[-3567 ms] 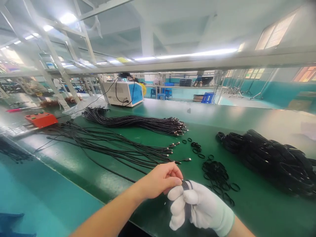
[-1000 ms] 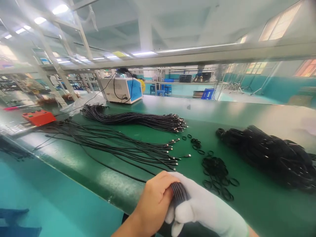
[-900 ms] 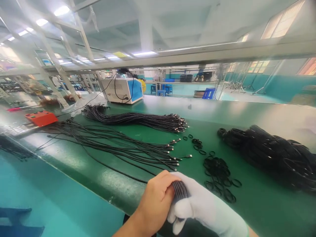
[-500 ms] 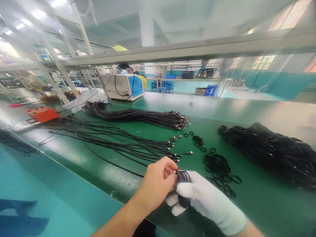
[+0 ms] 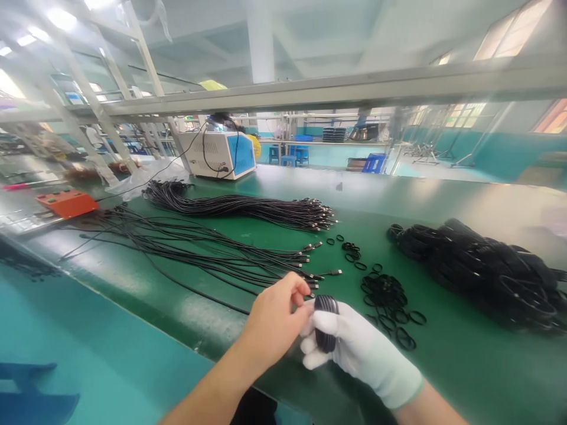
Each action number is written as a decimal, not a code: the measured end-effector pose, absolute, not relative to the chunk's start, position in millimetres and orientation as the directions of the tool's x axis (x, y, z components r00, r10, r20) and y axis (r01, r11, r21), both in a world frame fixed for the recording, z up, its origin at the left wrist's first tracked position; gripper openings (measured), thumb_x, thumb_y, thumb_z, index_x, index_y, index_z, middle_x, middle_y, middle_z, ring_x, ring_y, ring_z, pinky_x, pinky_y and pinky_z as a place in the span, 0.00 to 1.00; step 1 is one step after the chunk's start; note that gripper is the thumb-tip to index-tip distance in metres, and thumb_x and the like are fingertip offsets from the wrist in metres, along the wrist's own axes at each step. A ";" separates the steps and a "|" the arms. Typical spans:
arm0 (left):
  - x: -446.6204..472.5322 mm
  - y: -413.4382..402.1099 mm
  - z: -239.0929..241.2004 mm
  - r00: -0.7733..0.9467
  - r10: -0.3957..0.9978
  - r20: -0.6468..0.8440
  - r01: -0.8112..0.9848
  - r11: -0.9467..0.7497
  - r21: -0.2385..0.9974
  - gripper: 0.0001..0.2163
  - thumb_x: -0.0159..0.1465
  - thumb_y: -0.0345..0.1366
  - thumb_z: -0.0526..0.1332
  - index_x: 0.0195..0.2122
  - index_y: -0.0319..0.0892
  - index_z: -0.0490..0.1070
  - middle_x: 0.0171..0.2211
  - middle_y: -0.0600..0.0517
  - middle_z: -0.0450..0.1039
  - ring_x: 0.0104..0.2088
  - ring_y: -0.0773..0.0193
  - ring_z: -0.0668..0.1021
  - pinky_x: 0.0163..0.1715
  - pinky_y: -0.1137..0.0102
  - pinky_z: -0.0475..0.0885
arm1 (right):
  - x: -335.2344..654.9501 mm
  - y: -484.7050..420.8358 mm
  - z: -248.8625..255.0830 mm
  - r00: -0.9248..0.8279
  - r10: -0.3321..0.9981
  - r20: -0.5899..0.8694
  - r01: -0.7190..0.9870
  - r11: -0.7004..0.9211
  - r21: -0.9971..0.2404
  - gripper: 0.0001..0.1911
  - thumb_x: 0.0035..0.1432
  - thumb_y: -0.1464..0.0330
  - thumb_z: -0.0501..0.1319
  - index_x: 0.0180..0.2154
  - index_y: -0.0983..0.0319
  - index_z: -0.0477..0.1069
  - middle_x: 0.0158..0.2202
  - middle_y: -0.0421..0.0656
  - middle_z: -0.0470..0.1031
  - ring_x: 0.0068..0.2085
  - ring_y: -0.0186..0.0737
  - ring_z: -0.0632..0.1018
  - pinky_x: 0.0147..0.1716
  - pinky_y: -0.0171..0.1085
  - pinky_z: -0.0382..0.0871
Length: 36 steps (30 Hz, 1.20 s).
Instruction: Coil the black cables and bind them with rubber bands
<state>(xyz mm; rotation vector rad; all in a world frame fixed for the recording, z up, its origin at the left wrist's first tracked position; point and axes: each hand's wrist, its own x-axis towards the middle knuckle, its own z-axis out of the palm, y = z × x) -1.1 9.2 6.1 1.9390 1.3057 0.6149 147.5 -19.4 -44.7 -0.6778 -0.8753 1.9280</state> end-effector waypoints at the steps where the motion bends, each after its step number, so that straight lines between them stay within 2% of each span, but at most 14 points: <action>1: -1.8 4.2 6.1 0.402 0.915 0.038 0.592 -0.292 0.752 0.06 0.54 0.31 0.58 0.33 0.46 0.66 0.31 0.57 0.70 0.32 0.64 0.70 0.30 0.72 0.62 | 146.7 -18.9 -44.6 -0.446 0.887 -0.117 -0.524 -0.365 -0.770 0.13 0.53 0.63 0.62 0.35 0.67 0.69 0.30 0.44 0.69 0.29 0.35 0.73 0.28 0.36 0.70; 4: -0.2 -12.0 -2.7 0.526 0.840 0.131 0.585 -0.469 0.662 0.06 0.51 0.27 0.62 0.26 0.44 0.65 0.33 0.55 0.71 0.37 0.61 0.68 0.36 0.68 0.61 | 142.8 -17.6 -40.9 -0.423 0.905 -0.053 -0.577 -0.314 -0.754 0.10 0.56 0.64 0.60 0.33 0.67 0.69 0.27 0.41 0.67 0.29 0.33 0.70 0.33 0.37 0.68; 7: 1.1 -18.9 -13.2 0.556 0.804 0.211 0.575 -0.555 0.601 0.08 0.53 0.27 0.63 0.22 0.42 0.64 0.32 0.54 0.72 0.37 0.60 0.68 0.39 0.65 0.59 | 141.5 -16.6 -37.2 -0.414 0.910 -0.008 -0.583 -0.273 -0.765 0.11 0.55 0.65 0.60 0.27 0.67 0.67 0.26 0.40 0.65 0.28 0.32 0.68 0.34 0.36 0.66; 9: -2.1 -14.7 -13.1 0.561 0.808 0.180 0.547 -0.525 0.652 0.05 0.53 0.29 0.64 0.25 0.43 0.67 0.33 0.54 0.72 0.38 0.60 0.68 0.39 0.66 0.60 | 144.3 -16.5 -38.0 -0.427 0.903 -0.051 -0.578 -0.315 -0.753 0.12 0.54 0.64 0.61 0.27 0.67 0.67 0.26 0.40 0.65 0.27 0.32 0.68 0.32 0.34 0.66; 11: -7.1 -5.2 -6.9 0.533 0.839 0.106 0.505 -0.416 0.756 0.03 0.56 0.31 0.61 0.32 0.45 0.69 0.32 0.55 0.72 0.35 0.63 0.70 0.36 0.69 0.63 | 148.5 -17.1 -41.4 -0.472 0.874 -0.119 -0.568 -0.404 -0.717 0.12 0.54 0.63 0.61 0.31 0.66 0.69 0.27 0.41 0.66 0.28 0.31 0.69 0.31 0.34 0.68; 14: -9.8 10.7 4.2 0.463 0.886 0.005 0.490 -0.261 0.832 0.08 0.58 0.32 0.56 0.39 0.47 0.68 0.29 0.57 0.71 0.29 0.66 0.71 0.30 0.72 0.64 | 152.1 -19.0 -47.6 -0.537 0.827 -0.166 -0.523 -0.481 -0.704 0.13 0.54 0.64 0.61 0.39 0.66 0.68 0.33 0.45 0.69 0.32 0.37 0.74 0.30 0.38 0.72; 16: -6.4 17.4 7.3 0.471 0.881 -0.047 0.535 -0.243 0.809 0.08 0.56 0.31 0.56 0.37 0.46 0.68 0.27 0.57 0.71 0.27 0.66 0.71 0.27 0.73 0.64 | 151.1 -20.1 -50.4 -0.549 0.821 -0.155 -0.493 -0.468 -0.734 0.14 0.53 0.66 0.62 0.39 0.67 0.68 0.34 0.47 0.69 0.33 0.39 0.75 0.27 0.37 0.74; 18: -1.5 19.9 6.6 0.481 0.875 -0.059 0.576 -0.265 0.773 0.08 0.53 0.28 0.55 0.32 0.45 0.68 0.25 0.57 0.71 0.27 0.66 0.72 0.26 0.74 0.63 | 148.5 -20.5 -51.5 -0.552 0.820 -0.152 -0.470 -0.457 -0.756 0.13 0.51 0.68 0.63 0.38 0.68 0.69 0.33 0.46 0.69 0.30 0.36 0.74 0.22 0.33 0.74; 23: 5.9 17.0 -2.7 0.436 0.900 0.020 0.619 -0.316 0.719 0.07 0.52 0.27 0.53 0.27 0.44 0.68 0.24 0.56 0.72 0.26 0.66 0.72 0.25 0.74 0.63 | 143.1 -18.7 -49.1 -0.549 0.818 -0.171 -0.433 -0.453 -0.779 0.13 0.48 0.69 0.65 0.36 0.67 0.69 0.29 0.41 0.66 0.26 0.32 0.72 0.18 0.29 0.72; 28: 5.2 17.6 -3.9 0.429 0.903 0.033 0.588 -0.307 0.749 0.06 0.53 0.27 0.54 0.27 0.43 0.69 0.25 0.56 0.71 0.26 0.67 0.71 0.26 0.74 0.63 | 138.6 -19.2 -44.3 -0.482 0.855 -0.193 -0.380 -0.402 -0.833 0.08 0.46 0.72 0.62 0.31 0.68 0.69 0.24 0.39 0.65 0.21 0.29 0.69 0.14 0.26 0.67; 30: -1.4 22.7 2.5 0.492 0.871 -0.001 0.524 -0.296 0.799 0.07 0.53 0.26 0.54 0.27 0.42 0.70 0.25 0.56 0.71 0.27 0.67 0.72 0.28 0.74 0.64 | 140.0 -21.6 -40.2 -0.449 0.870 -0.204 -0.349 -0.381 -0.856 0.05 0.47 0.73 0.60 0.29 0.68 0.68 0.20 0.38 0.66 0.17 0.27 0.67 0.11 0.25 0.63; 32: -9.8 33.3 10.7 0.593 0.799 -0.100 0.450 -0.227 0.864 0.07 0.53 0.27 0.56 0.30 0.41 0.71 0.26 0.55 0.72 0.27 0.66 0.72 0.28 0.74 0.65 | 144.6 -25.5 -34.5 -0.501 0.849 -0.165 -0.324 -0.361 -0.875 0.06 0.47 0.74 0.61 0.31 0.68 0.69 0.19 0.37 0.67 0.16 0.26 0.66 0.13 0.24 0.62; 34: -12.3 48.6 15.4 0.641 0.744 -0.190 0.423 -0.135 0.896 0.06 0.54 0.31 0.58 0.33 0.41 0.71 0.26 0.55 0.71 0.26 0.66 0.72 0.28 0.74 0.65 | 150.9 -30.3 -27.7 -0.601 0.793 -0.096 -0.308 -0.341 -0.888 0.11 0.48 0.72 0.64 0.36 0.67 0.69 0.23 0.37 0.69 0.20 0.27 0.70 0.19 0.26 0.66; 36: -1.6 61.7 12.5 0.636 0.757 -0.151 0.440 -0.196 0.876 0.04 0.56 0.34 0.58 0.31 0.41 0.71 0.26 0.55 0.71 0.27 0.66 0.71 0.29 0.74 0.64 | 156.3 -35.5 -20.6 -0.666 0.744 -0.051 -0.296 -0.326 -0.898 0.13 0.54 0.67 0.63 0.40 0.66 0.68 0.32 0.40 0.72 0.27 0.31 0.73 0.26 0.31 0.70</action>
